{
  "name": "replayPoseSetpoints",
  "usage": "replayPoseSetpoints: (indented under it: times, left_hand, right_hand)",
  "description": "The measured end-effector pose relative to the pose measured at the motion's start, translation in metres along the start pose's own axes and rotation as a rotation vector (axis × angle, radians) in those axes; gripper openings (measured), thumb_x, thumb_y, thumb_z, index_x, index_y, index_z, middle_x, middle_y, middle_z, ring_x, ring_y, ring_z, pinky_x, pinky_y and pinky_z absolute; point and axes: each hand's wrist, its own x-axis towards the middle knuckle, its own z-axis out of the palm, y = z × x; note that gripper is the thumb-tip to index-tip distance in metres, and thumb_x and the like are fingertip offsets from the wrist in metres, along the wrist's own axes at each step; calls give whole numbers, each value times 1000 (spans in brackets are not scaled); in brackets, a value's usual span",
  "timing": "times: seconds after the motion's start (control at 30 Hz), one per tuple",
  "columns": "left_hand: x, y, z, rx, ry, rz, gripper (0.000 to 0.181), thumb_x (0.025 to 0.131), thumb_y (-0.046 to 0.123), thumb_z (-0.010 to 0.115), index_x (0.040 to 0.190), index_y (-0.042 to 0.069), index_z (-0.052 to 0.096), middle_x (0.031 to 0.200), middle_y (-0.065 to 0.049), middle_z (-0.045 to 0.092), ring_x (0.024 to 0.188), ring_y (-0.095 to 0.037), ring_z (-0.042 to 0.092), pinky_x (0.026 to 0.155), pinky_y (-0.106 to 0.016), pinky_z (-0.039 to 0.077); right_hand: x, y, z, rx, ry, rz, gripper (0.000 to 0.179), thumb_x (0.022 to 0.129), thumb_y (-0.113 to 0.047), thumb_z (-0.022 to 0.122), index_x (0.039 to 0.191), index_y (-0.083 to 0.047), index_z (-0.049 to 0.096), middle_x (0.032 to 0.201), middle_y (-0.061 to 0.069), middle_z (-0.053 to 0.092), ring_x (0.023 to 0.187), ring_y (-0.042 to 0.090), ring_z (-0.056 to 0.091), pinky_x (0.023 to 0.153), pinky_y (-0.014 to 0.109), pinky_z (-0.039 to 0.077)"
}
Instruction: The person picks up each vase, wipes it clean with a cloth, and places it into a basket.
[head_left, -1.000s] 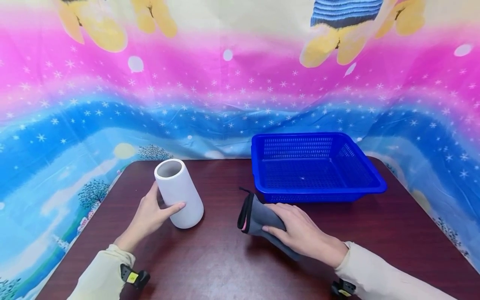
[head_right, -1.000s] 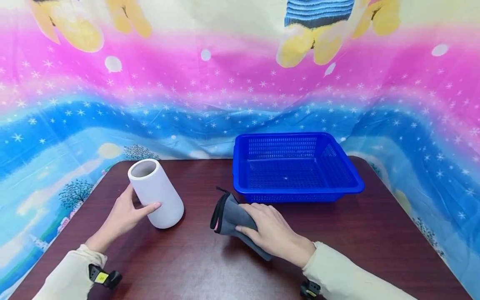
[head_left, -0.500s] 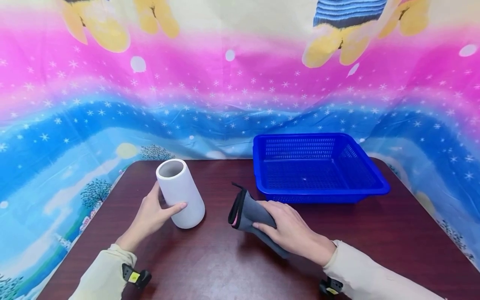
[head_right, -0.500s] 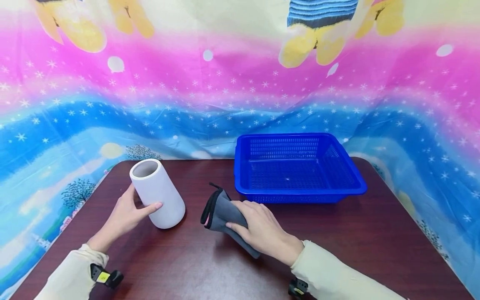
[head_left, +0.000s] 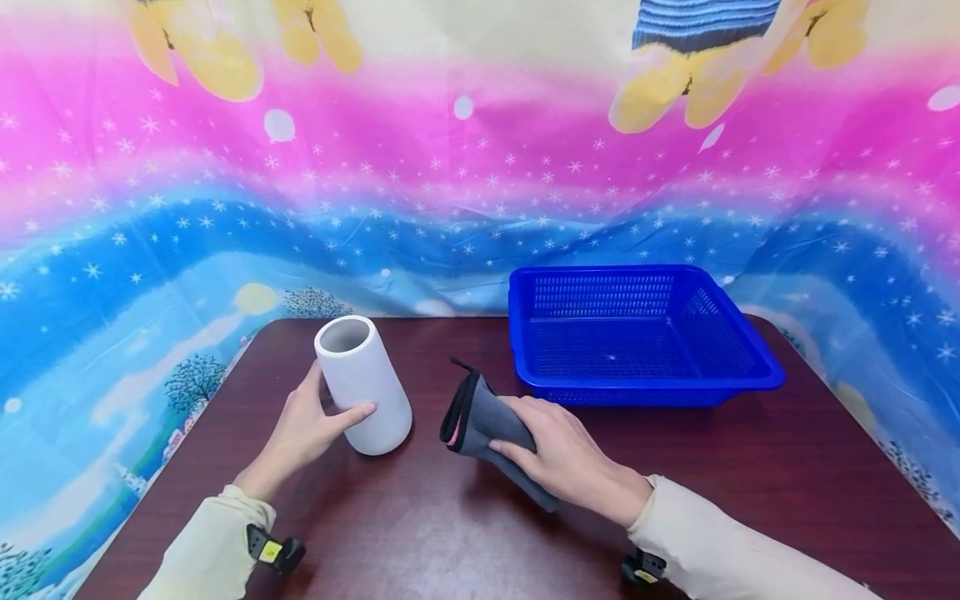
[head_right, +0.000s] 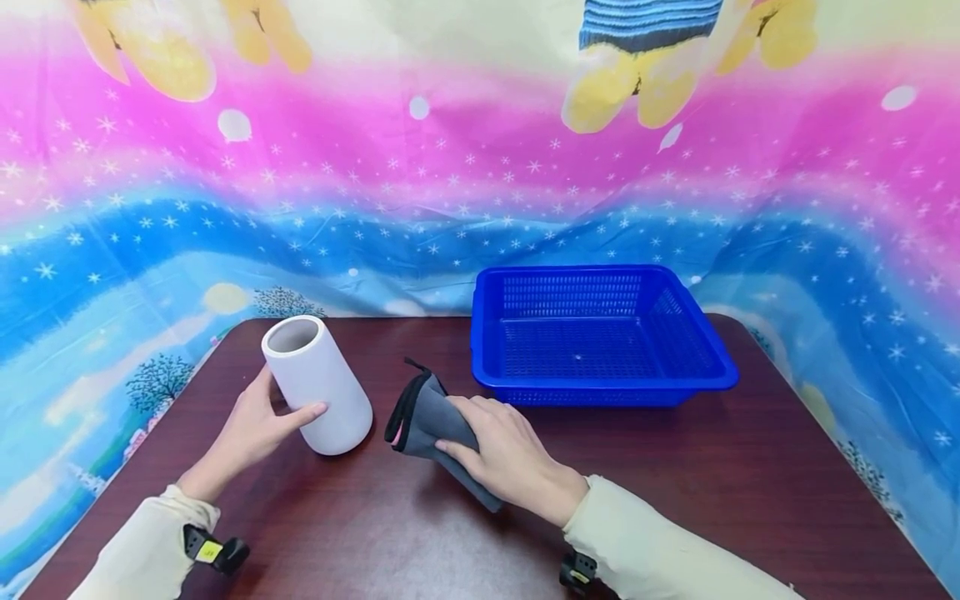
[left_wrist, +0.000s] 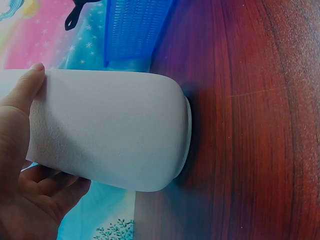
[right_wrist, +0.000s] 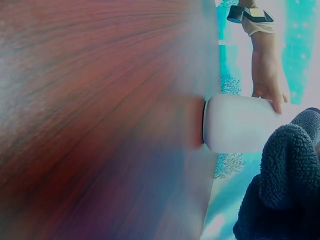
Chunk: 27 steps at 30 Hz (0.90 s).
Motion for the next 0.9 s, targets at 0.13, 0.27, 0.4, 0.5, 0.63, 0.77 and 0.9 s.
replayPoseSetpoints:
  times: [0.13,0.27,0.4,0.5,0.63,0.77,0.9]
  left_hand:
    - [0,0,0,4,1,-1,92,83,39,83,154,12,31,140,-20,58,122,-39,63,98,-58,55]
    - [0,0,1,5,-2,-4,92,83,40,83,154,12,31,140,-19,57,123,-39,62,99,-58,54]
    - [1,1,1,4,-6,-5,92,84,40,83,154,12,31,141,-19,57,123,-39,62,99,-58,54]
    - [1,1,0,9,-5,-6,93,84,40,83,155,12,30,141,-20,56,123,-39,62,99,-58,54]
    - [1,1,0,14,-2,-4,93,83,40,83,154,11,31,140,-20,57,122,-39,63,98,-58,54]
    - [1,-1,0,19,-1,-3,93,83,41,83,154,12,31,140,-20,57,121,-39,63,98,-59,54]
    - [1,-1,1,21,0,-5,92,83,41,83,154,12,31,140,-20,57,121,-40,63,98,-59,54]
  right_hand:
    - [5,-4,2,13,-3,1,45,91,-35,76,132,-21,63,106,-9,70,88,5,59,76,27,52]
    - [9,-8,4,10,7,-13,45,91,-35,76,131,-20,64,109,-8,71,91,7,61,78,30,54]
    - [12,-11,6,17,12,-20,46,91,-35,76,132,-19,64,110,-6,71,92,7,62,79,31,54]
    - [14,-12,8,22,8,-18,45,92,-35,75,132,-20,63,109,-7,71,90,7,61,78,30,54]
    - [19,-14,11,23,6,-13,44,92,-36,74,131,-21,63,105,-8,70,87,6,59,76,28,52]
    - [26,-19,13,36,7,-12,43,93,-37,74,131,-23,63,102,-7,68,85,6,58,74,27,52]
    - [33,-26,15,40,19,-29,43,93,-36,74,131,-20,63,102,-5,69,85,7,60,74,28,53]
